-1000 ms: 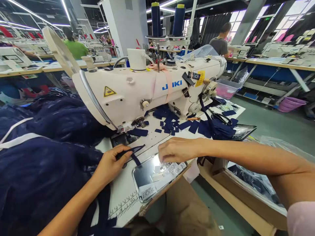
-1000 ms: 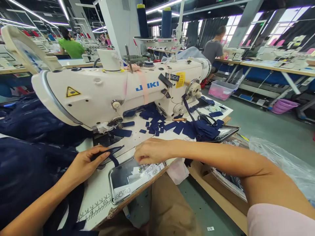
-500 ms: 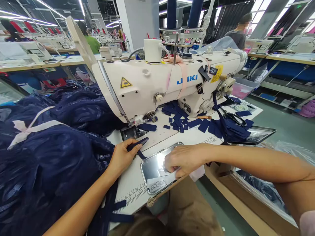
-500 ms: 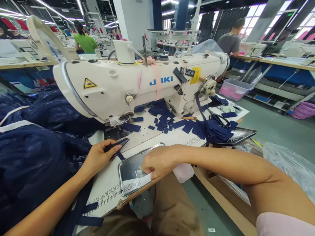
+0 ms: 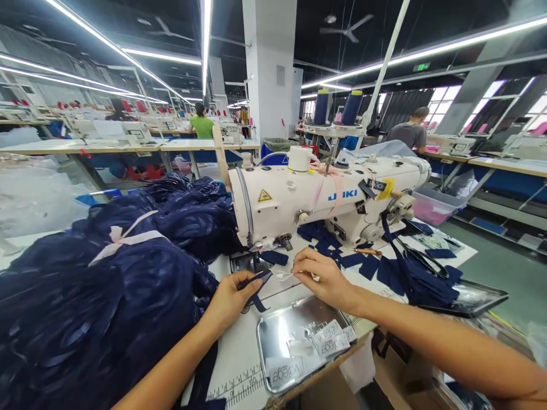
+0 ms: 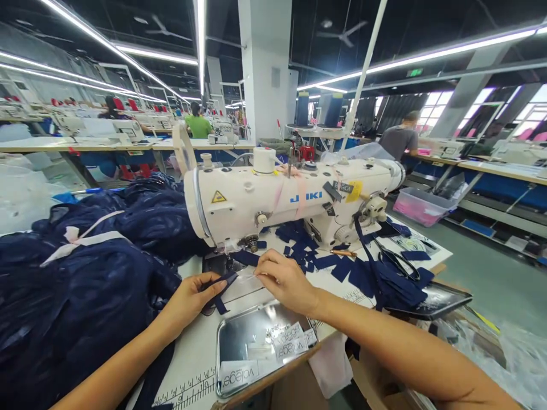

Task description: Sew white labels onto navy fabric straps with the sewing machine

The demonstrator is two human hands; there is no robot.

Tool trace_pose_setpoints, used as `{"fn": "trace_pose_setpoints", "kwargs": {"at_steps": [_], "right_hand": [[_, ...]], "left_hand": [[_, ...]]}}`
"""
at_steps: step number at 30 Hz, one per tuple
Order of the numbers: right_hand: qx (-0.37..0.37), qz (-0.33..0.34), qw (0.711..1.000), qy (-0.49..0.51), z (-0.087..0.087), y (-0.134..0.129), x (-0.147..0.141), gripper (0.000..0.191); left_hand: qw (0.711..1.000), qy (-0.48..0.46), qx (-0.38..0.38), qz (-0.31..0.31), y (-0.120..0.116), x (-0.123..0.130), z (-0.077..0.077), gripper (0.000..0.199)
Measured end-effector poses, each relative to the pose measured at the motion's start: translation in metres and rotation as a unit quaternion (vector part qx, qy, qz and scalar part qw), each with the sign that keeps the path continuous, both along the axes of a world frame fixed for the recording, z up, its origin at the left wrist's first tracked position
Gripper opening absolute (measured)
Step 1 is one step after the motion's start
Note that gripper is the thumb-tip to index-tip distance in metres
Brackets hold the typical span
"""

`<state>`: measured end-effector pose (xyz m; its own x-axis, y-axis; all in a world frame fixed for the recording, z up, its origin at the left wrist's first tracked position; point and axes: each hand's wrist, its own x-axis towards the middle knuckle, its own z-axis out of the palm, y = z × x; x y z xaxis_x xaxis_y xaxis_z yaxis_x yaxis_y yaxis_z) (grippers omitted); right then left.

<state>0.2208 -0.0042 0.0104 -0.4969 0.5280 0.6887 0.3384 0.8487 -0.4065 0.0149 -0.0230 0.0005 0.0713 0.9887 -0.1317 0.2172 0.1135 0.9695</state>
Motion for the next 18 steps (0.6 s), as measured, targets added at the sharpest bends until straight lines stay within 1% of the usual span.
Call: {"fn": "trace_pose_setpoints", "kwargs": {"at_steps": [2,4,7,9,11,14,18], "right_hand": [[0.106,0.001,0.994,0.031,-0.001,0.001,-0.011,0.013],[0.192,0.025,0.980,0.037,0.002,0.002,-0.024,0.015],[0.288,0.075,0.955,0.009,0.006,0.003,-0.041,0.016],[0.337,0.087,0.937,-0.037,0.006,0.005,-0.048,0.017],[0.369,0.080,0.922,-0.088,0.003,0.006,-0.051,0.019],[0.384,0.064,0.912,-0.131,-0.005,0.009,-0.049,0.023],[0.375,0.060,0.910,-0.165,-0.012,0.009,-0.042,0.029]], "left_hand": [[1.000,-0.025,-0.008,-0.002,-0.001,-0.001,0.003,0.036],[0.999,-0.044,-0.017,-0.007,-0.004,-0.002,0.007,0.035],[0.996,-0.090,-0.022,-0.018,-0.009,-0.006,0.015,0.031],[0.990,-0.137,-0.027,-0.025,-0.012,-0.009,0.020,0.029],[0.982,-0.183,-0.042,-0.024,-0.014,-0.012,0.024,0.030],[0.972,-0.231,-0.051,-0.013,-0.014,-0.015,0.025,0.032],[0.973,-0.228,-0.034,-0.008,-0.014,-0.014,0.022,0.028]]}}
